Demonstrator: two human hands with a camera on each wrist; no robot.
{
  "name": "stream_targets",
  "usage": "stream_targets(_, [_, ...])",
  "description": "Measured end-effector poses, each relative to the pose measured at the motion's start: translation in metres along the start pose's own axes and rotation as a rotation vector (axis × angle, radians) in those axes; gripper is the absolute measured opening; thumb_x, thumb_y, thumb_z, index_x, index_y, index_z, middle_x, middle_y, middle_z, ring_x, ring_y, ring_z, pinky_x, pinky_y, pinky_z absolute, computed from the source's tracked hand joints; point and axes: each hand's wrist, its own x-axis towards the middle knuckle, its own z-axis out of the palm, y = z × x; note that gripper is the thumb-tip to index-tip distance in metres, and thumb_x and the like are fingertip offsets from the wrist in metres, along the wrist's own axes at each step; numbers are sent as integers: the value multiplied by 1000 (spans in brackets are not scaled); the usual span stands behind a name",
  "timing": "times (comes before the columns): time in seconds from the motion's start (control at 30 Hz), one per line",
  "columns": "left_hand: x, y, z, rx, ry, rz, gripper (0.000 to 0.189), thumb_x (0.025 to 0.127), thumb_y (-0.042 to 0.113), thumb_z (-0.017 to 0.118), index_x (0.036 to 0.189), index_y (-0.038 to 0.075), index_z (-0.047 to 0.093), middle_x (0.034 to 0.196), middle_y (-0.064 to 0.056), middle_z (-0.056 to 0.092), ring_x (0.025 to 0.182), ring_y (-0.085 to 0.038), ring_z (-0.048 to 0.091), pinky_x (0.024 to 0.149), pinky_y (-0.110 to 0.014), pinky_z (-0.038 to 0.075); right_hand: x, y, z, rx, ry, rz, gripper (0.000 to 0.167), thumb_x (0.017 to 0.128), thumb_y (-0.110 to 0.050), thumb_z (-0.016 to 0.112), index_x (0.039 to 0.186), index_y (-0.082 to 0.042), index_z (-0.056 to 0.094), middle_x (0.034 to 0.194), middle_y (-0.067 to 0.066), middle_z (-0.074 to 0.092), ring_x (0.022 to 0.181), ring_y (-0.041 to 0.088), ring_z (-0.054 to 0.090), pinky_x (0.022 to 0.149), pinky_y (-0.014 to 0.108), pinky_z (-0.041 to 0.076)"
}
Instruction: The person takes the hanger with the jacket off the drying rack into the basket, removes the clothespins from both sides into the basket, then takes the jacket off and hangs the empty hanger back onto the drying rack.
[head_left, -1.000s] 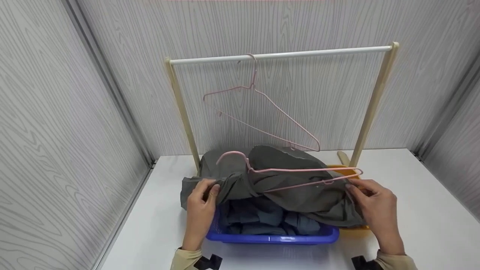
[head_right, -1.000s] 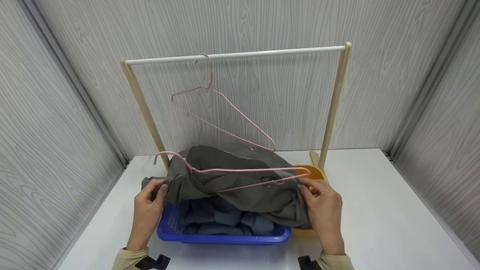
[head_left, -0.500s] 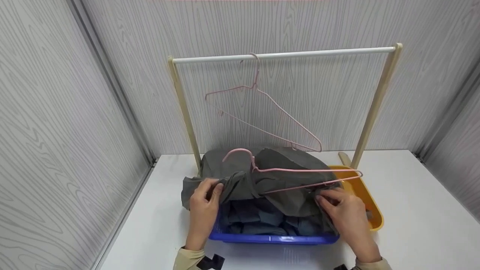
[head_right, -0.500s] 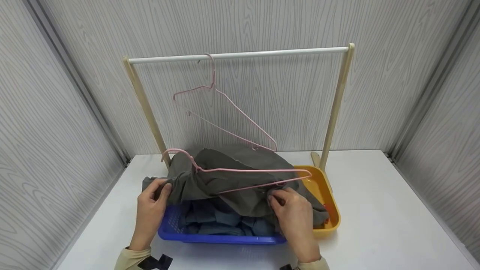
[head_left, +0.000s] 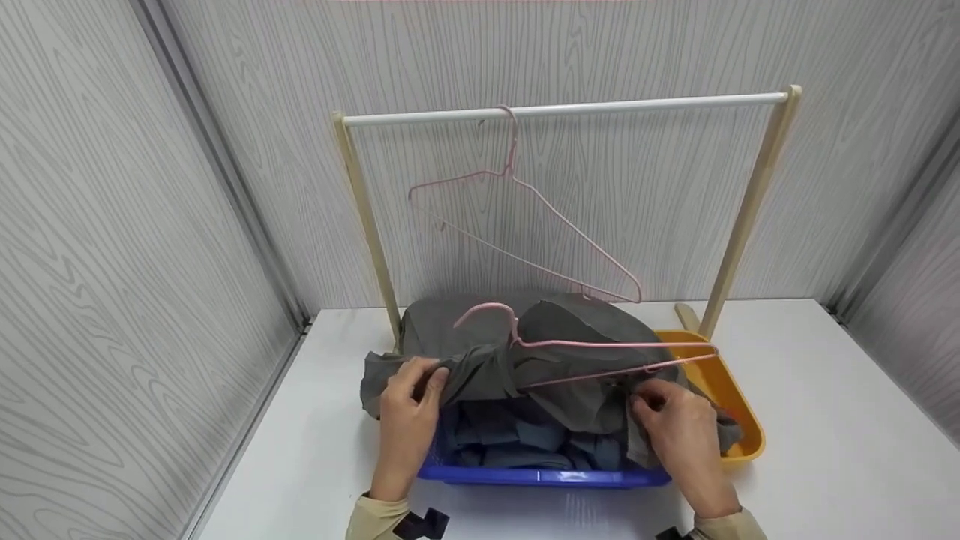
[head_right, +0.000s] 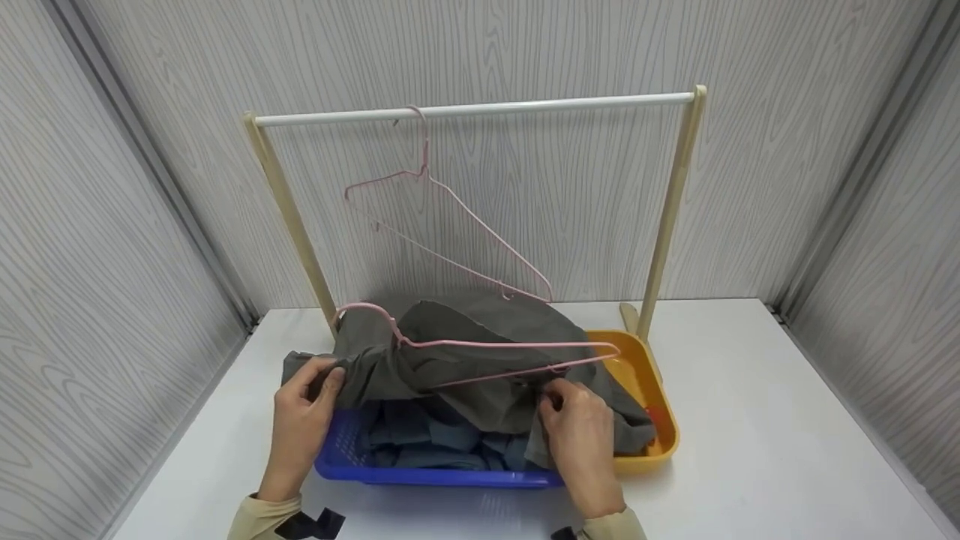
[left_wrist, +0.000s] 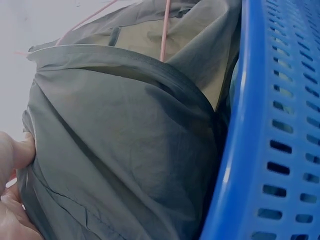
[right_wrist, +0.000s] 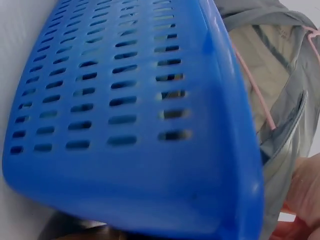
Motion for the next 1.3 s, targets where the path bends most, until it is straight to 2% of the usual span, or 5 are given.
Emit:
stream_targets(0.27, [1,0,-5,-29,-46,-3,5,96,17,66,98,19,70,93,9,65,79,-11,57,79,-32,40,7,21,-19,-6,145,46,9,83,-4,74,91,0,75,79,14,72,66,31,65,57,43,48])
stream_targets(0.47, [2,1,-6,-35,-64,-48,5,96,20,66,98,19,71,94,11,65,80,-12,57,77,-32,43,8,29,-22,-24,113,99,11,85,-7,72,91,1,76,74,12,69,57,25,58,49,34,40])
stream_targets(0.7, [1,1,-5,-99,-24,-109,8,97,20,64,99,15,70,93,7,66,82,-15,60,72,-27,48,1,11,-1,27,94,-27,9,83,-5,76,92,-6,77,86,10,73,80,31,68,70,50,52])
stream_targets(1.07, [1,4,-3,-80,1,-174,13,98,24,63,99,13,70,90,4,65,78,-14,57,69,-27,46,-13,-12,21,186,125,-269,27,77,3,82,90,-19,74,89,-15,65,75,5,59,74,13,49])
stream_targets(1.3, [0,3,0,-45,32,-188,8,96,13,65,99,7,70,89,-1,64,77,-16,54,68,-26,44,-16,-12,32,312,35,-420,33,73,11,81,89,-17,73,95,-14,65,83,7,63,78,17,51])
